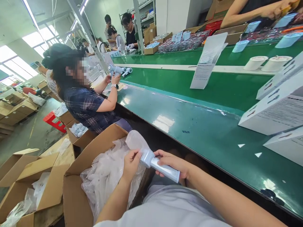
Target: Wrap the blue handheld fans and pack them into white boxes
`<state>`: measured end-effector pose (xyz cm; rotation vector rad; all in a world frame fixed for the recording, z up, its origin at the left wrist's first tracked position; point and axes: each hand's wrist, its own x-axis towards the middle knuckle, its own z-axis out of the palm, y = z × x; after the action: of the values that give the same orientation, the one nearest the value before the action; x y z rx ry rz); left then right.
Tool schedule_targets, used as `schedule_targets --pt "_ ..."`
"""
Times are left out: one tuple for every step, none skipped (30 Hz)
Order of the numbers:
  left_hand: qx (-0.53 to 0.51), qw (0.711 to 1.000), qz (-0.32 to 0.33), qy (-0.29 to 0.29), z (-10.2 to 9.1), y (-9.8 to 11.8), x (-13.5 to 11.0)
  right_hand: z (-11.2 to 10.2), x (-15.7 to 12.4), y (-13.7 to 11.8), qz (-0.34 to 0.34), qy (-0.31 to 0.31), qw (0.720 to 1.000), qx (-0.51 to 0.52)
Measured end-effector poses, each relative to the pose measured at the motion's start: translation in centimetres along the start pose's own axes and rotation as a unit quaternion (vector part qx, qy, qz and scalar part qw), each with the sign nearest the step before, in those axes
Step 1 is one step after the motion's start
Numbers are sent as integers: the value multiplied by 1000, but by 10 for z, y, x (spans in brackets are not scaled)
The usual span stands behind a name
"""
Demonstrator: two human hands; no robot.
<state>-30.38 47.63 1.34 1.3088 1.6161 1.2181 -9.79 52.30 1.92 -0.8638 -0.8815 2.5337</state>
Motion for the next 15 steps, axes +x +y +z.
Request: schedule_targets --pt "29 999 26 -17 0 5 1 -1 -2 0 -10 4 1000 -3" --pt "61 996 56 -27 0 10 1 -2 -5 -1 -21 7 1000 -4" --pt "92 991 91 -30 -1 14 2 -3 -8 -2 -32 11 999 -1" --pt "121 984 128 -33 -3 18 2 -3 -10 -4 -42 15 999 9" --pt "147 974 166 -36 -4 22 2 -4 -13 -6 -53 21 998 26" --pt "168 964 204 -40 -5 26 2 -4 -16 -9 -65 25 996 48" --pt "185 953 237 -45 -4 29 2 -5 -19 -11 -75 29 994 71" --pt "199 942 264 -49 -3 33 1 -5 -21 -14 -82 33 992 90" --pt "213 933 287 -52 1 36 0 -5 -22 -16 -82 36 991 102" --pt "225 922 310 -53 7 40 -1 -4 -23 -17 -80 37 991 105" --pt "239 909 336 -55 14 43 -2 -4 -24 -18 -75 35 992 100" --pt "254 895 363 -60 22 47 -4 -5 -24 -19 -65 34 993 93" --pt "270 878 390 -66 31 50 -6 -5 -24 -19 -56 35 994 87" --pt "284 862 413 -71 40 53 -7 -6 -25 -20 -48 39 994 88" --pt "293 853 425 -74 49 55 -9 -8 -26 -20 -43 49 993 100"
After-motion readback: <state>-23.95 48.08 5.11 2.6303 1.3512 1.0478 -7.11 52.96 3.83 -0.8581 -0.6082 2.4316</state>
